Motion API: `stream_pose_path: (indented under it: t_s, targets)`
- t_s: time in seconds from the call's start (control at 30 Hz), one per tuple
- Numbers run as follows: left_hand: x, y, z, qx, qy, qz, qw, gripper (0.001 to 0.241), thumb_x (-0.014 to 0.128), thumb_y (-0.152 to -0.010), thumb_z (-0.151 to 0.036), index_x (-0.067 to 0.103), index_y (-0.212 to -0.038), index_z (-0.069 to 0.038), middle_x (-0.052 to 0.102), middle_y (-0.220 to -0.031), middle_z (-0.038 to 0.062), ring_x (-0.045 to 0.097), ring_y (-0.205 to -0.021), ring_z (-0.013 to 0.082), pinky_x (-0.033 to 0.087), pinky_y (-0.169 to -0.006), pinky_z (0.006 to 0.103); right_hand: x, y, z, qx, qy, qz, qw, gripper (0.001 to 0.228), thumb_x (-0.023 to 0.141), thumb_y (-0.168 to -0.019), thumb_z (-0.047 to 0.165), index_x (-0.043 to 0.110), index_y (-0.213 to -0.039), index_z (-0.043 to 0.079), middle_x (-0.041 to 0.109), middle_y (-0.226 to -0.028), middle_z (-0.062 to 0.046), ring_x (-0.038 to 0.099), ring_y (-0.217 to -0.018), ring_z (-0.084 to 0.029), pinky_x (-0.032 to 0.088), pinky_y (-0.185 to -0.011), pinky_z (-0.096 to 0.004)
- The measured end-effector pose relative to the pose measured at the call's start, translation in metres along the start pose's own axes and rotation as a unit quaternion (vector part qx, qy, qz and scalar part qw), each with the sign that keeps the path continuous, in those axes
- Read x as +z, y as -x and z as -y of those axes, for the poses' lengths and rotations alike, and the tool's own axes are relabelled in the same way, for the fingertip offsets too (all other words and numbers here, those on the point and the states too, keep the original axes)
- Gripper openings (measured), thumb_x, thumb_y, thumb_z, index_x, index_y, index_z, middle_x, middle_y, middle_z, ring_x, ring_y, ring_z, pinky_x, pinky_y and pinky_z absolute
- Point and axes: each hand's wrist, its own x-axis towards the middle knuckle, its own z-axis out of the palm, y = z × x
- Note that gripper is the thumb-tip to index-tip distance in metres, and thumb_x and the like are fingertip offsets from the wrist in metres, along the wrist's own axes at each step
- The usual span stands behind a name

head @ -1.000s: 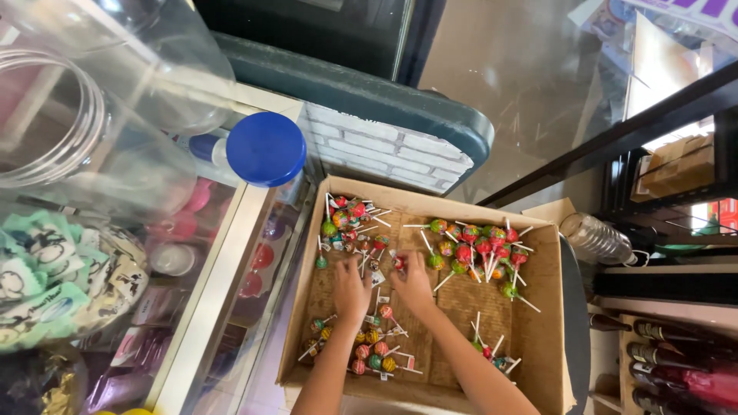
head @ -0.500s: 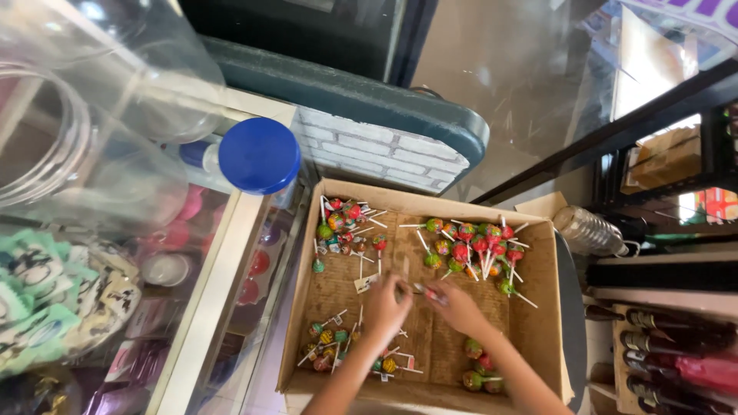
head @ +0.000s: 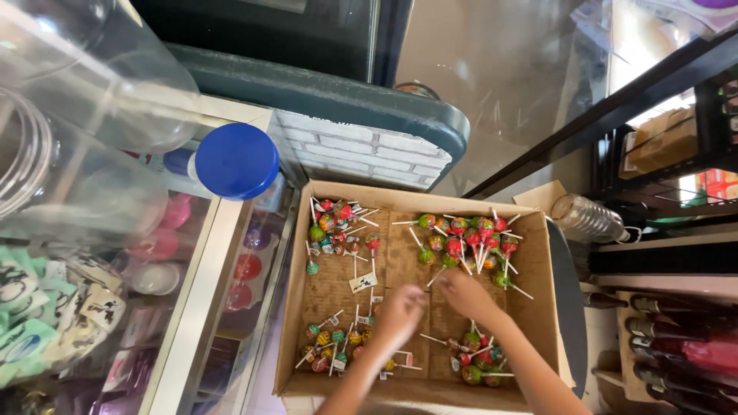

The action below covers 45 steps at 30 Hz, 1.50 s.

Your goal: Sorting and organizing various lollipops and candies into jars on a store counter.

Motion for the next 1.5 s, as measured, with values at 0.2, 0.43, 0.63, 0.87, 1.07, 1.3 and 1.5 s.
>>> stream_pose_path:
  t_s: [0.2, 0.43, 0.63, 0.87, 1.07, 1.3, 1.5]
  targets:
    - [-0.102, -0.011, -0.044, -0.125, -0.128, -0.147, 0.973, 0.033, 0.061, -0.099, -0.026, 0.059, -0.132, -0.022, 0.074, -0.111, 0.004, 0.071, -0.086, 0.0208, 0.054, -0.073, 0.0365, 0.055, -0.089, 0.095, -0.102, -0.048, -0.053, 0.992, 0.067, 0.070, -0.086, 0.022, 0.045, -0.148, 0.023, 0.052, -0.142, -0.017, 0.073, -0.096, -0.034, 0.059, -0.082, -0.044]
    - [-0.110, -0.035, 0.048, 0.042, -0.042, -0.253, 0.966, 0.034, 0.066, -0.091, -0.012, 0.060, -0.125, -0.013, 0.059, -0.126, 0.012, 0.071, -0.094, 0.0218, 0.057, -0.081, 0.0370, 0.098, -0.100, 0.084, -0.013, 0.076, -0.027, 0.997, 0.039, 0.069, -0.097, 0.024, 0.054, -0.134, 0.019, 0.053, -0.141, -0.018, 0.069, -0.101, -0.043, 0.057, -0.083, -0.050]
    - [-0.108, -0.037, 0.057, 0.020, -0.079, -0.232, 0.969, 0.037, 0.067, -0.089, -0.009, 0.062, -0.126, -0.013, 0.060, -0.120, 0.014, 0.070, -0.095, 0.0225, 0.055, -0.087, 0.0388, 0.005, -0.054, 0.074, -0.120, 0.028, -0.195, 0.973, 0.051, 0.070, -0.076, 0.005, 0.060, -0.125, 0.015, 0.062, -0.117, -0.013, 0.067, -0.101, -0.037, 0.054, -0.087, -0.049]
    - [-0.097, -0.042, 0.067, 0.057, -0.046, -0.244, 0.967, 0.035, 0.067, -0.087, -0.007, 0.061, -0.122, -0.011, 0.062, -0.122, 0.011, 0.072, -0.091, 0.0215, 0.057, -0.082, 0.0360, -0.055, -0.037, 0.018, -0.090, 0.303, -0.321, 0.893, 0.042, 0.070, -0.082, 0.011, 0.065, -0.124, 0.011, 0.065, -0.123, -0.010, 0.058, -0.115, -0.032, 0.047, -0.091, -0.046]
    - [-0.103, -0.033, 0.024, 0.049, -0.079, -0.282, 0.955, 0.048, 0.067, -0.083, -0.001, 0.059, -0.129, -0.014, 0.061, -0.124, 0.009, 0.070, -0.089, 0.0233, 0.056, -0.081, 0.0378, -0.047, -0.045, 0.065, -0.103, 0.257, -0.336, 0.900, 0.045, 0.074, -0.083, 0.022, 0.066, -0.126, 0.010, 0.063, -0.121, -0.014, 0.057, -0.107, -0.034, 0.046, -0.089, -0.048]
    - [-0.114, -0.056, 0.038, 0.113, -0.216, -0.295, 0.924, 0.059, 0.072, -0.077, 0.007, 0.062, -0.131, -0.015, 0.047, -0.125, 0.022, 0.062, -0.100, 0.0367, 0.053, -0.085, 0.0452, 0.050, -0.076, 0.117, -0.259, 0.107, -0.123, 0.952, 0.038, 0.072, -0.086, 0.019, 0.064, -0.121, 0.011, 0.064, -0.122, -0.012, 0.064, -0.106, -0.034, 0.055, -0.085, -0.046]
    - [-0.115, -0.066, 0.064, 0.151, -0.193, -0.324, 0.914, 0.042, 0.068, -0.075, 0.010, 0.061, -0.113, -0.007, 0.050, -0.118, 0.020, 0.061, -0.105, 0.0392, 0.053, -0.089, 0.0465, 0.117, -0.097, 0.115, -0.164, 0.159, -0.069, 0.971, 0.047, 0.068, -0.085, 0.015, 0.054, -0.130, 0.013, 0.058, -0.124, -0.011, 0.056, -0.117, -0.037, 0.056, -0.085, -0.045]
